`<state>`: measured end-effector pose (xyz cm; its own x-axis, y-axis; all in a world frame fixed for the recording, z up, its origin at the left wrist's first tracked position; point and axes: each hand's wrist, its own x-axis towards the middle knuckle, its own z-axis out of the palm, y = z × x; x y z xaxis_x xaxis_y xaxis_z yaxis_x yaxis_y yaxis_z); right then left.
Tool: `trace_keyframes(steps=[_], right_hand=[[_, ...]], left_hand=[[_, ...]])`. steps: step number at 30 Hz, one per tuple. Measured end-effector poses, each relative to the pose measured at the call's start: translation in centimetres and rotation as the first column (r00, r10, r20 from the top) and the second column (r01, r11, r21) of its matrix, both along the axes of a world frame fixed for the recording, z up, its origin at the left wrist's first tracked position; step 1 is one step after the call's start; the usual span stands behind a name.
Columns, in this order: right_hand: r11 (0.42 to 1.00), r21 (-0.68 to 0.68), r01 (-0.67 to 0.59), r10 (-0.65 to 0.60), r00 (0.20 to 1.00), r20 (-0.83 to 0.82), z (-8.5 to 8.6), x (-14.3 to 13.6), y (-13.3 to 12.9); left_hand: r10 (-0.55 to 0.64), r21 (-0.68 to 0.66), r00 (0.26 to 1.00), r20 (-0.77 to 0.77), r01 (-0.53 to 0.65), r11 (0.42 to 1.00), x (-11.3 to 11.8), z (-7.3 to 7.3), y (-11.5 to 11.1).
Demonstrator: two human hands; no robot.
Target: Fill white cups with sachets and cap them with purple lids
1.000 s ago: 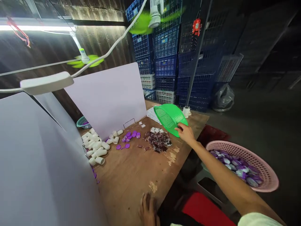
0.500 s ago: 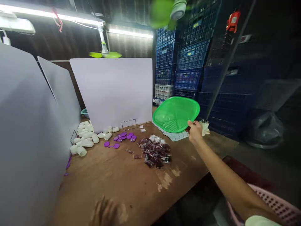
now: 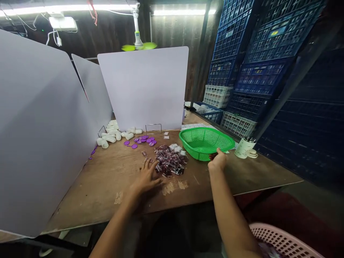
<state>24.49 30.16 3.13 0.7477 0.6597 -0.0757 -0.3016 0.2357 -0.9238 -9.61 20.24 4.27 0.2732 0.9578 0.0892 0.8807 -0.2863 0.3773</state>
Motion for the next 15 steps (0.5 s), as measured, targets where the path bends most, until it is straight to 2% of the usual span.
trace_keyframes(steps=[3,5,8,10,12,14,15], right_hand=[[0.994,-0.075,0.084,-0.088,0.995,-0.053,-0.6,-0.1,-0.8],[0.991,-0.097,0.095,-0.103,0.992,-0.078,-1.0,-0.2,-1.5],[0.976,-0.107,0.187,-0.195,0.979,-0.062,-2.4,-1.8,-3.0],[0.957,-0.021,0.288,-0.286,0.956,0.064,-3.3,-4.2,-4.0],[0.964,0.085,0.25,-0.263,0.939,0.223,-3.5,-7.4,-5.0],[0.992,0.104,0.072,-0.108,0.914,0.391,-2.9,-10.6,-5.4],[0.996,0.071,-0.049,0.007,0.865,0.502,-2.3,-11.9,-5.4]], left_hand=[[0.036,-0.014,0.999,-0.003,-0.036,0.999,3.9,0.7,4.1],[-0.003,-0.042,1.0,-0.027,0.002,0.999,5.7,0.4,5.5],[-0.134,0.002,0.988,-0.074,0.135,0.991,7.2,-1.0,5.4],[-0.176,0.095,0.979,-0.101,0.185,0.978,7.4,-2.0,4.4],[-0.176,0.167,0.977,-0.12,0.195,0.967,7.1,-2.4,3.2],[-0.177,0.191,0.974,-0.144,0.203,0.961,6.5,-2.3,2.5],[-0.179,0.192,0.971,-0.158,0.208,0.959,6.1,-2.1,2.2]])
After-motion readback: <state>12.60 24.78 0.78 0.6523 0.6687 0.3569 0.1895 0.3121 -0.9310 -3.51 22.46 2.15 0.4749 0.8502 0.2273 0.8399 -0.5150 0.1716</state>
